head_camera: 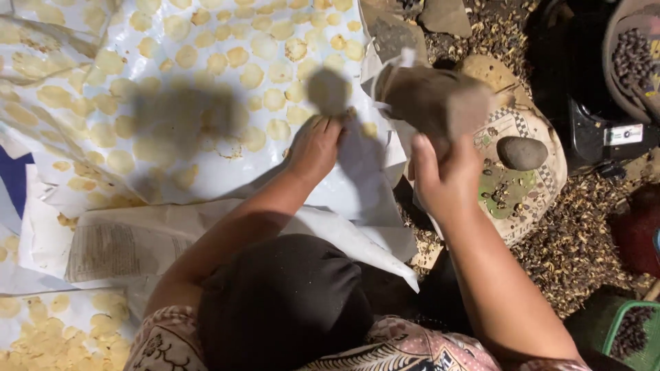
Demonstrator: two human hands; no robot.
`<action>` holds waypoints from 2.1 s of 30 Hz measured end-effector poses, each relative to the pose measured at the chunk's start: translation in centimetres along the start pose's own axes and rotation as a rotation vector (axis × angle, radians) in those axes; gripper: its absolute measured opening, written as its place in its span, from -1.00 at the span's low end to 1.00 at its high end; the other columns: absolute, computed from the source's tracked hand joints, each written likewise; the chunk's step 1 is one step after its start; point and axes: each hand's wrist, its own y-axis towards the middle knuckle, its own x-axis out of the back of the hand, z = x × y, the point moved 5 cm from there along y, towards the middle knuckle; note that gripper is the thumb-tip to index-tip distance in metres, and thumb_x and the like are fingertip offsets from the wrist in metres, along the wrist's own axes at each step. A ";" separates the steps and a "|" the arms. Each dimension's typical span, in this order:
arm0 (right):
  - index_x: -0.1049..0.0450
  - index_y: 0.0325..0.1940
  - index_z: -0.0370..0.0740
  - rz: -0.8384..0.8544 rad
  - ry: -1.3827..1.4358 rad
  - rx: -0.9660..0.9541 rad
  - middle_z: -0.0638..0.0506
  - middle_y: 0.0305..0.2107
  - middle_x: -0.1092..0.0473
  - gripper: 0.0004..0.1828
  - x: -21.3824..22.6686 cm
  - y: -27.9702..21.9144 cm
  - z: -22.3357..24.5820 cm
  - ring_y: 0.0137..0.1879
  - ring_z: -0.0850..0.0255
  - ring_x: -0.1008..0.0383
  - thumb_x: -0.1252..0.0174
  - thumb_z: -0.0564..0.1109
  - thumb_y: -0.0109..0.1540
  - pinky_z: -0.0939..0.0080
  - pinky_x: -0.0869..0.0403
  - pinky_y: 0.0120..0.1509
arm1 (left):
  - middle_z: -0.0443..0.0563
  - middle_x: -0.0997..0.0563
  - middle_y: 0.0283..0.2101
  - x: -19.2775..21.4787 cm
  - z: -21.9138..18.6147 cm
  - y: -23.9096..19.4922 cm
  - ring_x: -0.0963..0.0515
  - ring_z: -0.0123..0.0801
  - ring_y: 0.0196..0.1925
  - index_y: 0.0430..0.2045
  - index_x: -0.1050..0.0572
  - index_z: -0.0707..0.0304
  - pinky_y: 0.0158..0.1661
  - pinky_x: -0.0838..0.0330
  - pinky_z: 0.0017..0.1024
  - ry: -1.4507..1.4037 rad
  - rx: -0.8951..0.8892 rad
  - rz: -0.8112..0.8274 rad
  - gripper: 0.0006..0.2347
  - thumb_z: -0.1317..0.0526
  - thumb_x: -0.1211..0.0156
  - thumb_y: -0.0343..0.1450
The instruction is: The person uses a hammer to flatten cassava slices on a white sheet. They then use a stone pestle to crush cassava pieces on a patterned cloth. The person also stirs dark beans in a pan on a gas stove using a spatula.
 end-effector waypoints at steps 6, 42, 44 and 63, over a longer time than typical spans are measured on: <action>-0.63 -0.21 -0.44 -0.067 0.116 0.119 -0.48 -0.41 -0.49 -0.77 -7.3 -2.6 -4.2 -0.11 -0.40 -0.54 -0.17 -0.19 0.23 -0.19 -0.48 -0.19 | 0.26 -0.61 -0.20 3.5 1.1 0.2 -0.62 0.05 -0.08 -0.10 -0.54 0.43 0.00 -0.47 -0.21 0.111 -0.002 -0.069 -0.78 0.34 -0.16 0.40; -0.30 0.14 -0.38 0.444 -0.175 -0.239 -0.53 -0.32 -0.49 -0.34 -9.4 -1.2 -3.9 -0.09 -0.48 -0.54 -0.07 0.29 0.33 -0.40 -0.50 -0.04 | -0.02 -0.51 -0.28 10.2 4.9 2.5 -0.54 -0.11 -0.21 -0.41 -0.55 0.04 -0.17 -0.38 -0.22 0.290 -0.032 -0.236 -0.91 0.18 -0.37 0.39; -0.33 0.06 -0.40 0.409 -0.224 -0.239 -0.49 -0.43 -0.49 -0.37 -11.0 -3.2 -7.3 -0.19 -0.42 -0.57 -0.10 0.29 0.35 -0.34 -0.55 -0.15 | -0.04 -0.55 -0.27 9.5 4.0 0.3 -0.54 -0.10 -0.17 -0.42 -0.58 0.04 -0.16 -0.39 -0.20 0.207 0.013 -0.215 -0.92 0.22 -0.39 0.32; -0.19 0.27 -0.48 0.512 -0.257 -0.142 -0.50 -0.28 -0.50 -0.23 -15.0 -2.3 -4.4 -0.11 -0.43 -0.57 -0.04 0.27 0.32 -0.40 -0.54 -0.03 | 0.27 -0.53 -0.18 13.6 5.2 -2.9 -0.51 0.20 -0.08 -0.23 -0.55 0.36 0.01 -0.39 -0.05 -0.028 0.320 -0.277 -0.89 0.35 -0.15 0.43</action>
